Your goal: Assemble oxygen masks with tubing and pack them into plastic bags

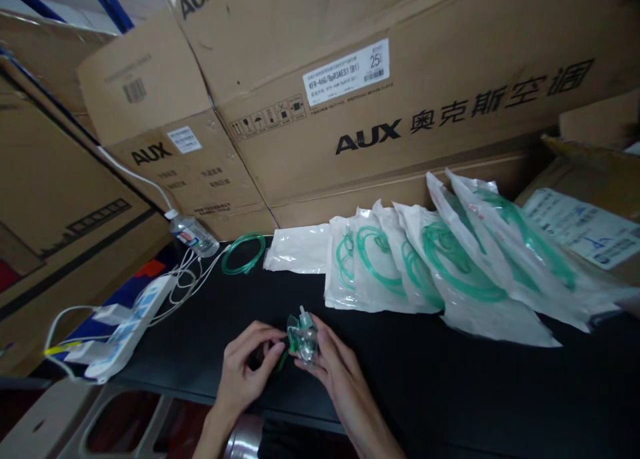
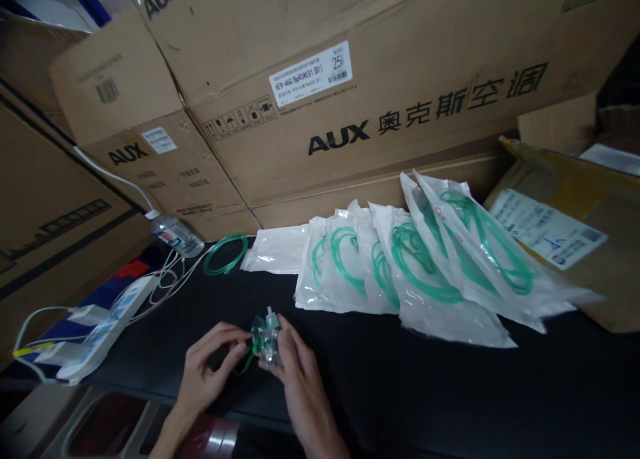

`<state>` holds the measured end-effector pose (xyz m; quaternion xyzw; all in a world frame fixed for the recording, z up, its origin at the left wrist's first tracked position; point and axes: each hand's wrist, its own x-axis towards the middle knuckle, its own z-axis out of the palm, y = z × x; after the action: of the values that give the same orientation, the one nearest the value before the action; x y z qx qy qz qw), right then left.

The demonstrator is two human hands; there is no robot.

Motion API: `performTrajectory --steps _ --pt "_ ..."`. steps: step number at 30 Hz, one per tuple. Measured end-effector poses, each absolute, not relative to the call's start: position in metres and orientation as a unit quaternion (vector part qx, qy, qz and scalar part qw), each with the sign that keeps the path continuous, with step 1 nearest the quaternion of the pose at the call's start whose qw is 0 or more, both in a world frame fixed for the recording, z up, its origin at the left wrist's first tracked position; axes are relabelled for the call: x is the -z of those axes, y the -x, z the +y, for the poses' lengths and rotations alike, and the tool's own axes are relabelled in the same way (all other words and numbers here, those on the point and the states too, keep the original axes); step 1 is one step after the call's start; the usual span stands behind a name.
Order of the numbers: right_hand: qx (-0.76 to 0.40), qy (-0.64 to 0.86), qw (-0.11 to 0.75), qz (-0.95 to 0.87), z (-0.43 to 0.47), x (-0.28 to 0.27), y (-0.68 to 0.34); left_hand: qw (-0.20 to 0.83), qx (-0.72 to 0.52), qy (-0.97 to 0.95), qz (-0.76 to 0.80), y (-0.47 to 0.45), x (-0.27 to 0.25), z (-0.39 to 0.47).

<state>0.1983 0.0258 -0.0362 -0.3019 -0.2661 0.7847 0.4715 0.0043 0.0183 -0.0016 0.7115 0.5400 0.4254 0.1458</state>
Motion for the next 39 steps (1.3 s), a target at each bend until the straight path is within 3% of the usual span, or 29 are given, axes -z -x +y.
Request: performTrajectory --steps 9,16,24,33,39 --pt "-0.766 0.298 0.472 -0.318 0.025 0.038 -0.192 0.085 -0.381 -0.798 0.459 -0.003 0.008 0.021" --pt "-0.568 0.4 0.537 -0.479 0.012 0.046 -0.183 0.197 -0.389 -0.773 0.46 -0.002 0.003 0.03" --pt "-0.359 0.473 0.494 -0.636 0.007 0.043 -0.193 0.318 -0.388 -0.708 0.497 -0.001 0.004 0.031" --pt "-0.344 0.478 0.479 -0.651 0.01 0.038 -0.191 0.427 -0.335 -0.643 0.54 0.002 -0.001 0.035" --pt "-0.347 0.49 0.475 -0.644 0.006 0.041 -0.193 0.437 -0.304 -0.636 0.559 0.0 -0.002 0.036"
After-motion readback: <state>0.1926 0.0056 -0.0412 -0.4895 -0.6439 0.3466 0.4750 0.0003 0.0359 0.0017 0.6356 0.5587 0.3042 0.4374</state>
